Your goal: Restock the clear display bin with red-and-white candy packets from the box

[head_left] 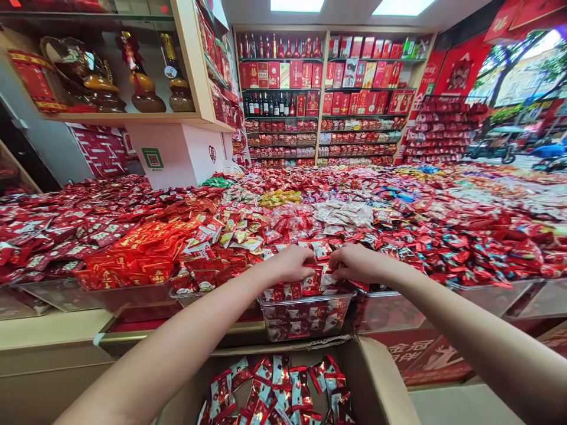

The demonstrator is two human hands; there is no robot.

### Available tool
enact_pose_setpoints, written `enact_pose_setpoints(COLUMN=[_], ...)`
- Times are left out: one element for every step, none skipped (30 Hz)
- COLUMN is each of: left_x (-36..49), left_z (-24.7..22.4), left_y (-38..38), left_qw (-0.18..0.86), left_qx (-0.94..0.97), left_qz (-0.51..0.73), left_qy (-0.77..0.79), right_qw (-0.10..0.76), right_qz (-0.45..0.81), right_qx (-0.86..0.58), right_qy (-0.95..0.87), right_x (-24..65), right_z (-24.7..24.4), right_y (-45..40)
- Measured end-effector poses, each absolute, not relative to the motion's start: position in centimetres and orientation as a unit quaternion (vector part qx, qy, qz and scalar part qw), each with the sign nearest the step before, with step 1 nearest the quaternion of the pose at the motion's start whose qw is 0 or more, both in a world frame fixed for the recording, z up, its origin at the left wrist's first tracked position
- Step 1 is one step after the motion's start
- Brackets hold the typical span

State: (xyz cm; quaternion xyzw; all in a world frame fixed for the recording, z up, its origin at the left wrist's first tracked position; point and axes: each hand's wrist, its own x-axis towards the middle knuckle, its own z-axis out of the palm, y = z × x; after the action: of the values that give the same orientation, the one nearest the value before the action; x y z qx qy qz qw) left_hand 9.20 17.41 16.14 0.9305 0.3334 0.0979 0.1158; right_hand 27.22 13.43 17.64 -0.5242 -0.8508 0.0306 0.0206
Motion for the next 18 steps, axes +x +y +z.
enact_pose_setpoints(left_x=[9.1,8.9,8.7,8.4,8.1,7.8,7.6,7.3,7.2,7.1,7.1,7.2,7.4,7.7,8.0,8.4,8.7,9.1], left_z=[16.2,16.3,16.5,16.8,17.0,17.3,17.5,17.7,17.9,17.9,17.9,17.7,17.5,17.2,16.9,16.6,16.2,15.9], left_y=[17.4,17.3,17.1,17.0,16.8,16.6,16.5,16.4,16.3,16.3,16.3,16.3,16.4,16.4,16.4,16.4,16.5,16.5], left_qw=[0.116,0.116,0.116,0.115,0.112,0.108,0.102,0.096,0.089,0.084,0.079,0.075,0.071,0.069,0.069,0.072,0.076,0.083], left_qx=[0.931,0.931,0.93,0.929,0.926,0.924,0.922,0.92,0.919,0.919,0.919,0.919,0.918,0.918,0.919,0.919,0.92,0.92], left_qz=[0.101,0.104,0.109,0.115,0.125,0.138,0.153,0.164,0.171,0.172,0.167,0.159,0.151,0.146,0.141,0.137,0.133,0.13], left_qy=[0.331,0.331,0.331,0.334,0.337,0.339,0.34,0.341,0.343,0.346,0.349,0.354,0.359,0.361,0.362,0.362,0.362,0.361], right_qw=[0.029,0.043,0.062,0.085,0.109,0.132,0.148,0.155,0.155,0.147,0.133,0.115,0.097,0.08,0.065,0.052,0.042,0.032], right_qz=[0.022,0.013,0.001,-0.01,-0.019,-0.027,-0.032,-0.033,-0.031,-0.026,-0.02,-0.014,-0.01,-0.01,-0.012,-0.014,-0.016,-0.017], right_qx=[-0.522,-0.518,-0.516,-0.514,-0.512,-0.512,-0.509,-0.504,-0.497,-0.492,-0.491,-0.494,-0.503,-0.518,-0.533,-0.547,-0.558,-0.567], right_qy=[-0.852,-0.854,-0.855,-0.854,-0.852,-0.849,-0.847,-0.849,-0.853,-0.858,-0.861,-0.862,-0.859,-0.852,-0.843,-0.835,-0.828,-0.823], right_x=[27.2,27.2,27.2,27.3,27.4,27.6,27.8,27.9,28.0,28.0,27.9,27.7,27.3,27.0,26.6,26.2,25.9,25.6], right_z=[17.7,17.9,17.9,18.0,18.0,18.0,17.9,17.7,17.5,17.3,17.1,17.0,16.9,16.8,16.8,16.9,17.0,17.1], right_y=[13.2,12.9,12.5,12.2,11.9,11.6,11.3,11.1,11.0,11.0,11.1,11.2,11.4,11.7,11.9,12.1,12.3,12.4])
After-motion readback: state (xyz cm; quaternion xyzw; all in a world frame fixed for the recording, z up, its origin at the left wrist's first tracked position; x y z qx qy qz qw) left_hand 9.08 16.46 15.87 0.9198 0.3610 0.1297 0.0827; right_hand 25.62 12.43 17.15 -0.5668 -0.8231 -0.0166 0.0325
